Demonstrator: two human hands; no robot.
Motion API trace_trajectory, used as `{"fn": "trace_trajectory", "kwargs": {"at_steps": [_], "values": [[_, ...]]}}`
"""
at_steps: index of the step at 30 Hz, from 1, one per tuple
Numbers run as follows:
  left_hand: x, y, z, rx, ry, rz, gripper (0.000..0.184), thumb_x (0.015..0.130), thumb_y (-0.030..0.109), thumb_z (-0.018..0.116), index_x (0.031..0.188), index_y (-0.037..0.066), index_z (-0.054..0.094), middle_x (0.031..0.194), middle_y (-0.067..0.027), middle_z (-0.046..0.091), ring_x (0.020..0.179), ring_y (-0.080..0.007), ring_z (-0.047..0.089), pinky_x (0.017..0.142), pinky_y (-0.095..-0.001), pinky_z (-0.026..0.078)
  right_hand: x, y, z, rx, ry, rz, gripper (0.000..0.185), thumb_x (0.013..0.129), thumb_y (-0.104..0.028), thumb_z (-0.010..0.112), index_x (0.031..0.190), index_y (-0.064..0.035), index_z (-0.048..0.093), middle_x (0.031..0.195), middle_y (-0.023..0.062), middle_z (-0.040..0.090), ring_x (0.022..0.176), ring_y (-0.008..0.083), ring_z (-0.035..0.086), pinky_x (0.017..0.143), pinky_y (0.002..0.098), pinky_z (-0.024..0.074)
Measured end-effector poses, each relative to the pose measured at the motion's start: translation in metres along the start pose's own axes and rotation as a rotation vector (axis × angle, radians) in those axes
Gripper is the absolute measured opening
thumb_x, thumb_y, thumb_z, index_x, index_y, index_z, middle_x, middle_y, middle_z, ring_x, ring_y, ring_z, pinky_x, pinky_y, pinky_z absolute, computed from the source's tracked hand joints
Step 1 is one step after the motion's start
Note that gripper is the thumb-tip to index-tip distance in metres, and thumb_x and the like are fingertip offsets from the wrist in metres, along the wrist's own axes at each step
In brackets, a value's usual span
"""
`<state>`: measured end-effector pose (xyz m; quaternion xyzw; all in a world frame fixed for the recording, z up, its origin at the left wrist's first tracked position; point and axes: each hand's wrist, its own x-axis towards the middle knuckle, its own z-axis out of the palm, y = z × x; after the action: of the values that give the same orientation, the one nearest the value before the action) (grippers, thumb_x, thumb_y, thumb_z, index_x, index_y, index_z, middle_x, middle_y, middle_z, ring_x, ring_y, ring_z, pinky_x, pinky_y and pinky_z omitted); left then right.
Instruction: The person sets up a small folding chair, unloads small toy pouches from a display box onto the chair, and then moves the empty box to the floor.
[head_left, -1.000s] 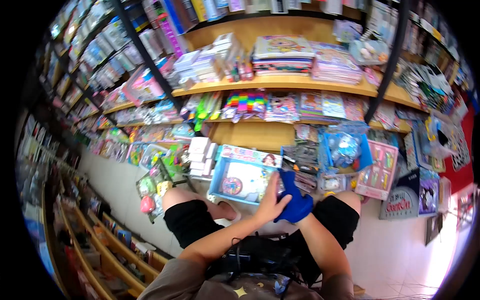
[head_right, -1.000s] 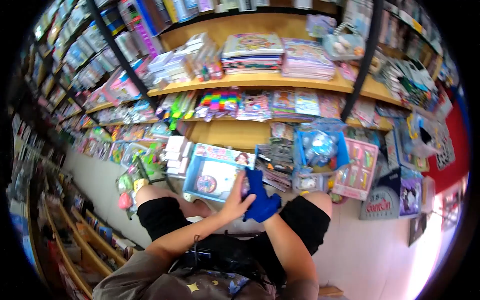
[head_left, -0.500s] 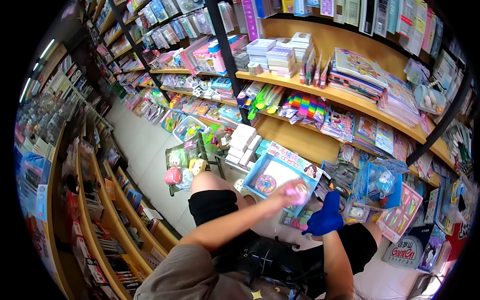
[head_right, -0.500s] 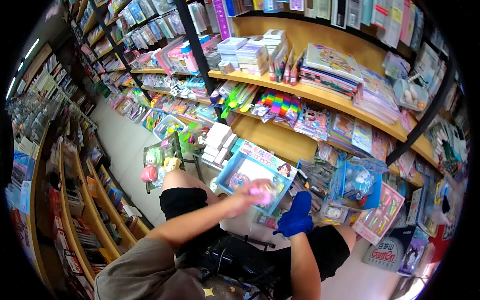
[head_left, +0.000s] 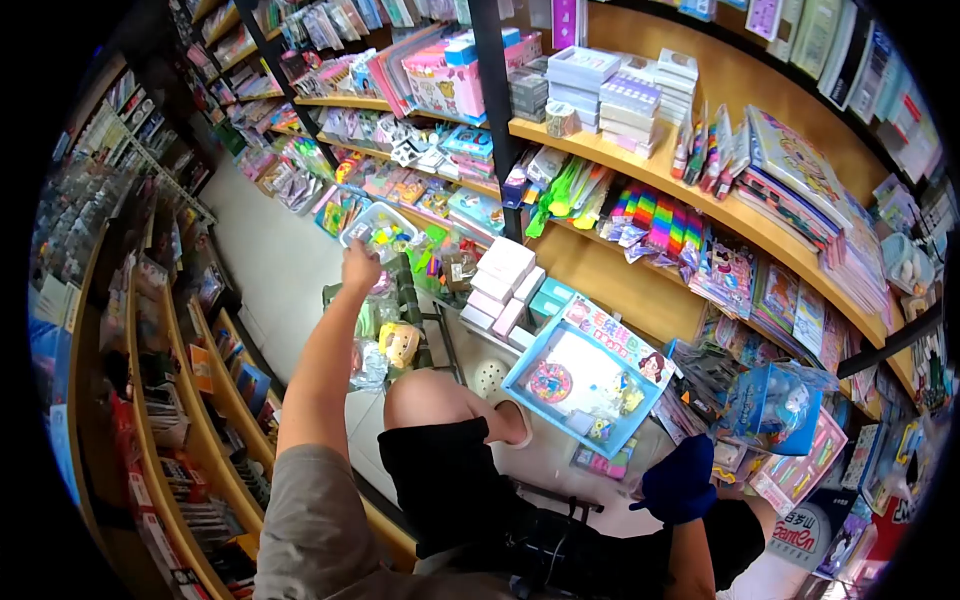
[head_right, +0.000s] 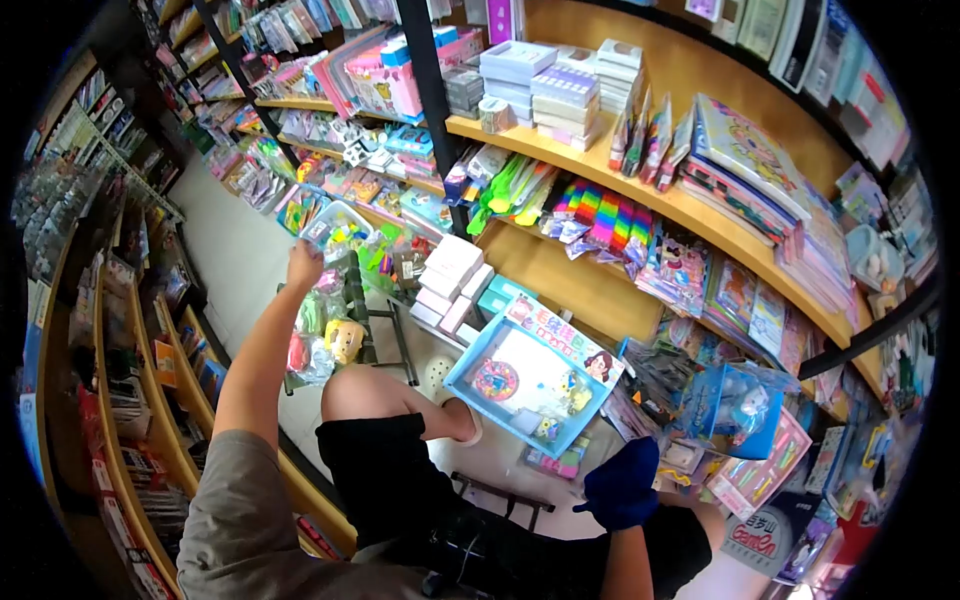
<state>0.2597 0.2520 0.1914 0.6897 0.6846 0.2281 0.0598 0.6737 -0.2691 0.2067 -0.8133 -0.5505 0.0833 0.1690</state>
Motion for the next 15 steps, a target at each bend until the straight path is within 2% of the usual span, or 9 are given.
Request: {"fn": "trace_trajectory", "kwargs": {"at_steps": [3, 6, 7, 10, 11, 15], "values": [[0.0, 0.006, 0.007, 0.232, -0.125, -0.13, 0.053, 0.08, 0.034, 0.061, 0.119, 0.002, 0.045, 0.117, -0.0224, 0.051, 0.107, -0.0374, 0.053, 0.088, -0.0524, 0.041, 0.013, -0.006, 0.002, -0.031, -0.029, -0.007, 0.039, 0.069, -0.032, 0.059, 0.098, -0.0074, 0.05, 0.089, 0.0077, 0.049, 0.082, 0.0246, 0.048, 0.073, 0.0366, 0.0387], [-0.003, 0.003, 0.019, 0.451, -0.349, -0.178, 0.067, 0.08, 0.05, 0.056, 0.127, 0.004, 0.043, 0.123, -0.0196, 0.05, 0.113, -0.0352, 0.05, 0.093, -0.0567, 0.035, 0.025, -0.009, 0.005, -0.045, -0.049, -0.009, 0.039, 0.066, -0.031, 0.061, 0.095, -0.0074, 0.05, 0.087, 0.0082, 0.049, 0.081, 0.0258, 0.048, 0.072, 0.0375, 0.0378], [-0.001, 0.0, 0.018, 0.495, -0.485, -0.175, 0.067, 0.082, 0.056, 0.048, 0.126, 0.006, 0.048, 0.127, -0.0169, 0.049, 0.116, -0.0361, 0.047, 0.097, -0.0566, 0.031, 0.026, -0.009, 0.005, -0.06, -0.054, -0.007, 0.039, 0.065, -0.03, 0.061, 0.095, -0.0074, 0.05, 0.087, 0.0084, 0.048, 0.081, 0.0262, 0.047, 0.072, 0.0378, 0.0375], [0.005, 0.008, 0.009, 0.615, -0.553, -0.164, 0.057, 0.085, 0.053, 0.044, 0.118, 0.007, 0.057, 0.126, -0.0153, 0.051, 0.118, -0.0356, 0.046, 0.097, -0.0574, 0.03, 0.032, -0.012, 0.009, -0.077, -0.063, -0.01, 0.04, 0.062, -0.029, 0.063, 0.092, -0.0074, 0.05, 0.085, 0.0088, 0.048, 0.079, 0.0273, 0.047, 0.071, 0.0387, 0.0367], [0.011, -0.006, 0.016, 0.592, -0.499, -0.165, 0.049, 0.088, 0.046, 0.041, 0.114, 0.009, 0.06, 0.124, -0.0138, 0.053, 0.12, -0.0344, 0.045, 0.097, -0.0585, 0.029, 0.033, -0.012, 0.01, -0.081, -0.061, -0.014, 0.04, 0.061, -0.029, 0.064, 0.091, -0.0074, 0.05, 0.084, 0.009, 0.048, 0.079, 0.0277, 0.047, 0.071, 0.039, 0.0364], [0.023, -0.013, 0.01, 0.474, -0.508, -0.191, 0.04, 0.09, 0.04, 0.041, 0.116, 0.016, 0.059, 0.126, -0.0107, 0.053, 0.119, -0.0335, 0.046, 0.095, -0.0601, 0.029, 0.034, -0.012, 0.01, -0.092, -0.047, -0.024, 0.041, 0.057, -0.028, 0.066, 0.088, -0.0074, 0.05, 0.082, 0.0096, 0.047, 0.077, 0.0293, 0.046, 0.07, 0.0402, 0.0353]]}}
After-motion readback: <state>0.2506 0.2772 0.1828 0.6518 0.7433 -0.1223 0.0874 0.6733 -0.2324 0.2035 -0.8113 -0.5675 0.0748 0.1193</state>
